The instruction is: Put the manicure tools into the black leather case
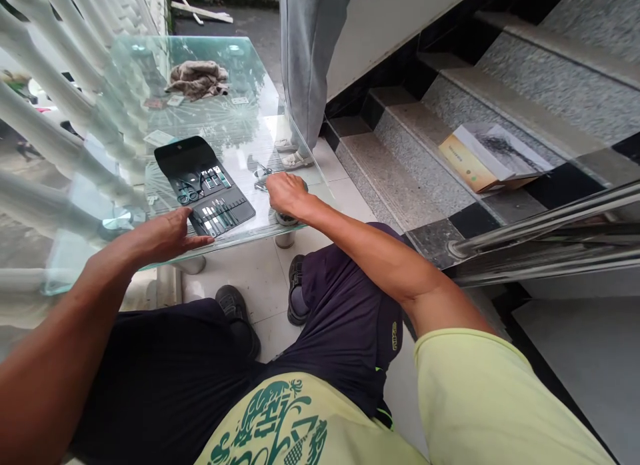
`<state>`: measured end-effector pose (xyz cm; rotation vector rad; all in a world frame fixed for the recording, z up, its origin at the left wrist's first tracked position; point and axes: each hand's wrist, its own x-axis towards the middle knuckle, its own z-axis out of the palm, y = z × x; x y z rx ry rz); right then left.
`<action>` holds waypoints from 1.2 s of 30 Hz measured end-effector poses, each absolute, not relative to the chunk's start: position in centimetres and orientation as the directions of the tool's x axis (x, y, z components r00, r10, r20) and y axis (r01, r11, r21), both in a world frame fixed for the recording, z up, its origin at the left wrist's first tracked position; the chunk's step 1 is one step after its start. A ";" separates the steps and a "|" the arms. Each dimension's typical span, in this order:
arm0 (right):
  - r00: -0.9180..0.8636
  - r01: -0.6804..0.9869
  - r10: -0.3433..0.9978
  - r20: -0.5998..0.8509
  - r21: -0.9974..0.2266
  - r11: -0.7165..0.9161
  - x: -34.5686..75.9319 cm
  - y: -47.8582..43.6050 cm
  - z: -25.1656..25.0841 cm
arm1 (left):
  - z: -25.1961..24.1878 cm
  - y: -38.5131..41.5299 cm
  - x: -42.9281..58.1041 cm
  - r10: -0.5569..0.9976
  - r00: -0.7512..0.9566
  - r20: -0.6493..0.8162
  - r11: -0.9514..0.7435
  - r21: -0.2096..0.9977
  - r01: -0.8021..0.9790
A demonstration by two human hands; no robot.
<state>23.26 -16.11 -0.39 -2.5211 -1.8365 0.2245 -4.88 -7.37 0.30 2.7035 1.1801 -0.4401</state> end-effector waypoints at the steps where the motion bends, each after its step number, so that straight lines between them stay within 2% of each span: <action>1: 0.298 0.946 0.948 -0.110 -0.099 -0.309 23.3 -16.2 -0.4 | 0.2 -7.3 -4.9 0.690 0.644 -0.330 -0.675 0.028 0.738; 10: 0.269 0.955 0.950 -0.157 -0.083 -0.284 22.8 -17.0 0.4 | -0.4 -7.0 -5.0 0.678 0.664 -0.316 -0.692 0.031 0.721; 13: 0.238 0.964 0.963 -0.128 -0.094 -0.251 23.0 -17.2 0.3 | 0.0 -7.3 -4.9 0.679 0.657 -0.327 -0.692 0.015 0.722; 16: 0.241 0.951 0.965 -0.106 -0.172 -0.256 23.3 -17.4 0.3 | 0.5 -7.6 -4.8 0.677 0.657 -0.332 -0.695 0.005 0.719; 18: 0.244 0.916 0.964 -0.108 -0.302 -0.265 23.3 -17.6 0.3 | 0.7 -7.8 -4.8 0.673 0.661 -0.333 -0.696 0.018 0.718; 22: 0.275 0.695 0.940 -0.204 -0.633 -0.341 22.3 -18.5 0.4 | 0.9 -8.0 -4.8 0.674 0.663 -0.327 -0.683 0.066 0.727; 24: 0.260 0.566 0.916 -0.305 -0.721 -0.400 21.4 -18.9 0.5 | 1.0 -8.1 -4.8 0.682 0.655 -0.326 -0.675 0.064 0.735; 28: 0.226 0.405 0.869 -0.440 -0.769 -0.495 19.9 -19.1 0.4 | 0.8 -8.1 -4.8 0.684 0.642 -0.346 -0.674 0.037 0.738; 36: 0.132 0.139 0.803 -0.581 -0.791 -0.596 19.8 -17.7 0.3 | 1.0 -8.3 -4.7 0.679 0.641 -0.359 -0.672 0.048 0.739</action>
